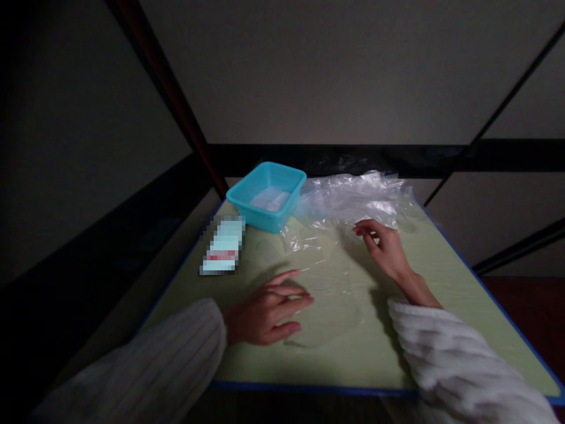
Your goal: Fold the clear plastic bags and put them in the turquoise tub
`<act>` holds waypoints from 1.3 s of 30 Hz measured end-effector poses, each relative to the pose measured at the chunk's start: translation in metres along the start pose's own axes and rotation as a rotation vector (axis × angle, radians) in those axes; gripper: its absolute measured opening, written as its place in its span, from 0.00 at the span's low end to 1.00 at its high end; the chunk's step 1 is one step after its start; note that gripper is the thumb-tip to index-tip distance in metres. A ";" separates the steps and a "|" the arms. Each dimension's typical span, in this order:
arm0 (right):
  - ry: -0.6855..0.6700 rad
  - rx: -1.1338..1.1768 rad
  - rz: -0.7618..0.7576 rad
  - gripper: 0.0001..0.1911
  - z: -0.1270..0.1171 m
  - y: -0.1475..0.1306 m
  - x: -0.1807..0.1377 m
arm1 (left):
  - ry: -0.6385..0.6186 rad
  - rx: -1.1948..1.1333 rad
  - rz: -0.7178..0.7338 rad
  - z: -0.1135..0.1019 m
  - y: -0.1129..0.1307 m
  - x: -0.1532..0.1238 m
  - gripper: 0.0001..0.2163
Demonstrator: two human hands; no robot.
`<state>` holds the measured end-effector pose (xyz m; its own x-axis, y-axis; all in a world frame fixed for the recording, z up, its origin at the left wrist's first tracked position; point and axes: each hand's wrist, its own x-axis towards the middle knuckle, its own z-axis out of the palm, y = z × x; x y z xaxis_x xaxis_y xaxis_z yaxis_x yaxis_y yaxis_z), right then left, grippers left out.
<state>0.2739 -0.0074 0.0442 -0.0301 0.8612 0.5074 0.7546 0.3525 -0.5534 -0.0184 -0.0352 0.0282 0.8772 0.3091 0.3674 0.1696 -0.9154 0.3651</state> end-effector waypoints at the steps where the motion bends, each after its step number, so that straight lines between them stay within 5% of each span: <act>1: -0.017 -0.001 -0.022 0.11 0.001 -0.001 -0.001 | 0.065 0.025 -0.036 -0.001 -0.002 -0.001 0.12; 5: -0.223 0.008 -0.182 0.14 0.011 -0.010 -0.004 | 0.216 0.043 -0.205 0.004 -0.004 -0.001 0.11; 12: -0.602 0.134 -0.305 0.21 0.029 -0.020 -0.010 | -0.240 0.022 -0.061 0.016 -0.002 -0.003 0.28; 21: -0.710 0.147 -0.395 0.23 0.024 -0.029 -0.012 | -0.362 -0.127 0.049 -0.003 -0.001 0.003 0.22; 27: -0.706 -0.121 -0.537 0.19 0.018 -0.036 -0.012 | -0.226 -0.054 0.081 -0.014 -0.010 0.000 0.12; 33: -0.560 -0.247 -0.638 0.16 0.010 -0.037 -0.017 | -0.001 0.132 -0.134 -0.012 -0.017 0.000 0.12; 39: -0.567 -0.140 -0.549 0.20 0.029 -0.043 -0.023 | -0.129 0.189 -0.301 0.015 -0.007 -0.004 0.29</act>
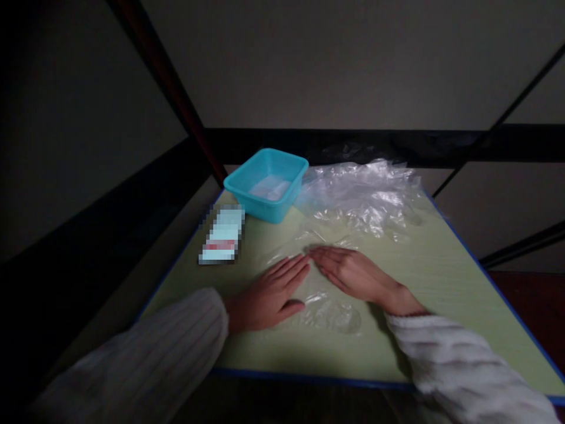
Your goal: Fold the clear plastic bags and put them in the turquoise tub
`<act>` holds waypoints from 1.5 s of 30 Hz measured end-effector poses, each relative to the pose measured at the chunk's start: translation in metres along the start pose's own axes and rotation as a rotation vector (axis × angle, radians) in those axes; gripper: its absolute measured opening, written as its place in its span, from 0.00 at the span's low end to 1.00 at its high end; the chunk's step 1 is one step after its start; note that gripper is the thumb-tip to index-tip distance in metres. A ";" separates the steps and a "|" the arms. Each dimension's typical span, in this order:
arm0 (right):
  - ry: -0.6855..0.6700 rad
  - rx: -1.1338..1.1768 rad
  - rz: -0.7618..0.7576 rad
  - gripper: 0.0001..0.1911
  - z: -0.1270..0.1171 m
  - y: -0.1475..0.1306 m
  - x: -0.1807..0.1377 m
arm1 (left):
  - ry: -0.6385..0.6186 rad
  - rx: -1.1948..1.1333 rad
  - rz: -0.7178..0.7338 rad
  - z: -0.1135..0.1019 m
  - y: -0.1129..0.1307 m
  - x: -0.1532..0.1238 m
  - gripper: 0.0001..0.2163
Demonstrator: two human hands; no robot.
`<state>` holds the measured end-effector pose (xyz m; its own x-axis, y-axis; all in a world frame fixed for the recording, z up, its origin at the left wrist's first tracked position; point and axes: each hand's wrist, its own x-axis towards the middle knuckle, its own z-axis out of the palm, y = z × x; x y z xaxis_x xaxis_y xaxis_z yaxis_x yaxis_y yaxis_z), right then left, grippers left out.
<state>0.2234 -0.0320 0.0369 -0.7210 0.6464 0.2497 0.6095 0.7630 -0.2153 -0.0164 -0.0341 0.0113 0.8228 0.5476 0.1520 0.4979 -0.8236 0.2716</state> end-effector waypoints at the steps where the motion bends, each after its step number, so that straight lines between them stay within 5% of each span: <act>1: -0.019 0.031 0.006 0.21 0.002 -0.001 0.002 | -0.030 0.001 0.017 0.003 0.000 -0.001 0.32; 6: -0.089 0.195 -0.014 0.17 -0.011 -0.005 0.003 | -0.101 -0.026 0.091 -0.001 -0.011 0.002 0.42; 14: -0.392 0.392 0.018 0.05 -0.033 -0.030 -0.007 | -0.101 -0.049 0.141 -0.010 -0.025 0.001 0.37; 23: -0.375 0.262 0.010 0.07 -0.031 -0.049 -0.016 | -0.026 -0.045 0.199 -0.014 -0.028 0.001 0.25; 29: -0.425 0.255 0.042 0.08 -0.033 -0.048 -0.019 | -0.059 -0.086 0.233 -0.014 -0.027 0.000 0.26; 34: -0.377 0.351 0.044 0.07 -0.038 -0.044 -0.018 | -0.097 -0.087 0.247 -0.017 -0.024 0.001 0.25; 38: -0.229 0.390 0.089 0.16 -0.026 -0.032 -0.002 | -0.108 -0.129 0.285 -0.017 -0.020 0.001 0.25; 45: -0.089 0.035 0.208 0.29 0.018 0.015 0.000 | -0.102 -0.159 0.285 -0.016 -0.018 0.000 0.27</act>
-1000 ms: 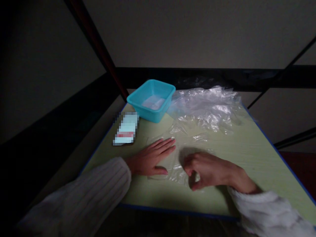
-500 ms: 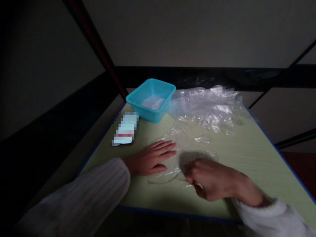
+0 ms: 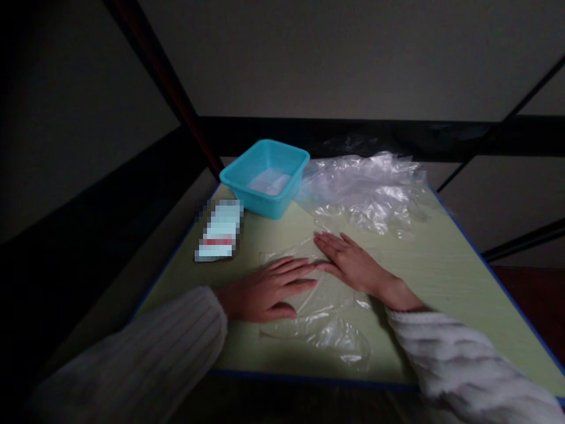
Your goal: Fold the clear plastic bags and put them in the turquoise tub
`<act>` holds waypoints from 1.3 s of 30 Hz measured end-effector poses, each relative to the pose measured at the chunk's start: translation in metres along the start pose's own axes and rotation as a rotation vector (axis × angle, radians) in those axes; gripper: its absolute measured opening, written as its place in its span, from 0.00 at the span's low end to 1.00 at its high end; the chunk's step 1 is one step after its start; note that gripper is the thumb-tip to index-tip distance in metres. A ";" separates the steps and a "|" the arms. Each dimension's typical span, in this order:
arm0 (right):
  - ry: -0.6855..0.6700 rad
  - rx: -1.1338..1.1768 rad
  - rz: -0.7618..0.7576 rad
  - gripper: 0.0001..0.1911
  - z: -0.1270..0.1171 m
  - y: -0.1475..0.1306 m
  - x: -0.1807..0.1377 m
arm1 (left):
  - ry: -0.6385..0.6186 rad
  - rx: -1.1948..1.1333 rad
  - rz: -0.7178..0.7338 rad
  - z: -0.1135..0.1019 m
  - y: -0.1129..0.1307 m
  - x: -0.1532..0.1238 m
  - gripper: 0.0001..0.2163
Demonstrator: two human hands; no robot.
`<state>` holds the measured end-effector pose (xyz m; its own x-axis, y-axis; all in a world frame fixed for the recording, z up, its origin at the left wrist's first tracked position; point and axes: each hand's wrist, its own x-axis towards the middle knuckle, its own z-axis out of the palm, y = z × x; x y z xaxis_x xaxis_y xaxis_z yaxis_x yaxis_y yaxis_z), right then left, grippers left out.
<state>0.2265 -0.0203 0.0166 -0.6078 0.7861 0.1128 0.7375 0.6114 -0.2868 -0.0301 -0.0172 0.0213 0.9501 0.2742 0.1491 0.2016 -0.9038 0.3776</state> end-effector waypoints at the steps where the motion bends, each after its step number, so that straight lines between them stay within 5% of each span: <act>1: 0.028 -0.049 0.042 0.30 0.002 0.007 -0.001 | 0.003 0.000 -0.004 0.000 0.000 0.000 0.26; 7: 0.135 -0.233 0.240 0.24 -0.005 0.024 -0.004 | 0.011 0.019 0.004 -0.002 0.001 -0.001 0.26; 13: 0.086 -0.087 -0.011 0.22 -0.008 0.015 -0.001 | 0.023 0.036 0.020 -0.002 0.000 -0.002 0.27; 17: 0.086 -0.152 0.064 0.22 -0.007 0.017 -0.004 | 0.032 0.042 0.004 -0.002 0.002 -0.001 0.28; 19: 0.117 -0.163 0.112 0.19 -0.009 0.021 -0.004 | 0.086 0.056 -0.074 -0.002 0.002 0.001 0.27; 23: 0.175 -0.096 0.155 0.13 -0.013 0.023 -0.003 | 0.312 0.100 -0.451 -0.002 -0.007 0.002 0.16; 26: 0.188 0.009 0.168 0.12 -0.019 0.020 -0.002 | 0.357 0.112 -0.640 -0.004 -0.019 0.001 0.08; 29: 0.248 0.138 0.169 0.09 -0.026 0.016 -0.003 | 0.335 0.107 -0.679 -0.005 -0.026 0.000 0.02; 39: 0.369 0.325 0.206 0.08 -0.048 0.012 -0.008 | 0.441 -0.199 -0.740 -0.008 -0.022 0.004 0.08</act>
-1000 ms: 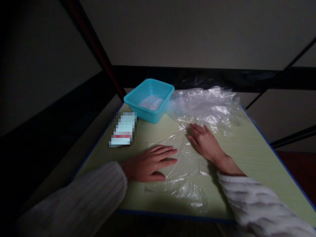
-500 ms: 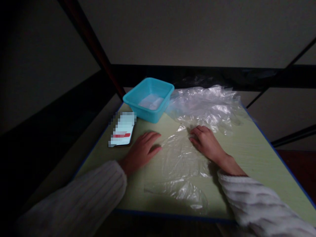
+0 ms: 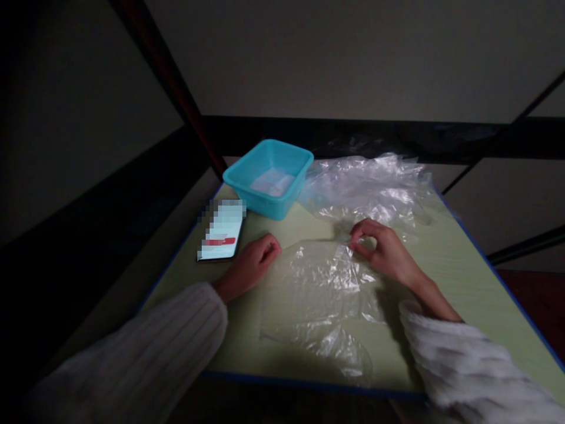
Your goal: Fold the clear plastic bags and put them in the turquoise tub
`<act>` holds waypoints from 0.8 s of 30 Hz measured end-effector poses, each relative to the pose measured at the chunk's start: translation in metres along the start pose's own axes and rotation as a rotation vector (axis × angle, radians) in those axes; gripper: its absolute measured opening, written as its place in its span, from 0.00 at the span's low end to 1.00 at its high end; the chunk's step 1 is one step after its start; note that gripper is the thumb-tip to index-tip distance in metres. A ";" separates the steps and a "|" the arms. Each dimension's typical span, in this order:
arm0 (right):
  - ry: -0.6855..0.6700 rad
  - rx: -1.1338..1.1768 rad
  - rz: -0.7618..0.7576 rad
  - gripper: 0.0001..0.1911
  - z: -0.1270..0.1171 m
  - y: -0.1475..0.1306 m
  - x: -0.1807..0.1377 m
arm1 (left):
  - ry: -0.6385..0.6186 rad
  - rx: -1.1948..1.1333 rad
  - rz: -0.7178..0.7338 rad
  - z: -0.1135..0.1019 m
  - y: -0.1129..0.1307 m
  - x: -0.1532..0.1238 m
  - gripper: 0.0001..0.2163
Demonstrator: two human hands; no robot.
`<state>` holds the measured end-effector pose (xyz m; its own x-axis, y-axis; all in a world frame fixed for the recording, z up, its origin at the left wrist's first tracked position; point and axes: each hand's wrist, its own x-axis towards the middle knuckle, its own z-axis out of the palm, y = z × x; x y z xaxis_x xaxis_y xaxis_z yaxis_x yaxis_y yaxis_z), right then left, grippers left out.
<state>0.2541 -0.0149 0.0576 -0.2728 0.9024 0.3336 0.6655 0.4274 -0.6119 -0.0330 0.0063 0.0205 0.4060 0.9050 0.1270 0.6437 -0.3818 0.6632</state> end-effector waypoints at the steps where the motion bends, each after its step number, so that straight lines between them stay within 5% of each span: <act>1: 0.001 0.003 0.018 0.08 -0.002 -0.001 0.000 | 0.000 -0.068 -0.033 -0.001 0.000 0.000 0.07; 10: 0.050 0.162 0.304 0.17 -0.007 -0.004 -0.003 | -0.152 -0.440 -0.189 -0.009 -0.004 0.006 0.05; 13: 0.127 0.328 0.352 0.16 -0.005 -0.011 -0.002 | -0.068 -0.627 -0.182 -0.012 0.004 0.007 0.07; 19: 0.308 0.535 -0.028 0.05 -0.009 -0.031 -0.003 | 0.320 -0.827 0.173 -0.023 0.021 0.004 0.06; 24: 0.341 0.265 -0.233 0.07 -0.021 -0.027 -0.008 | 0.354 -0.723 0.318 -0.031 0.011 0.005 0.03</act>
<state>0.2529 -0.0346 0.0872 -0.1212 0.7306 0.6720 0.4018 0.6551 -0.6398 -0.0435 0.0121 0.0512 0.1939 0.8265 0.5285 -0.0856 -0.5224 0.8484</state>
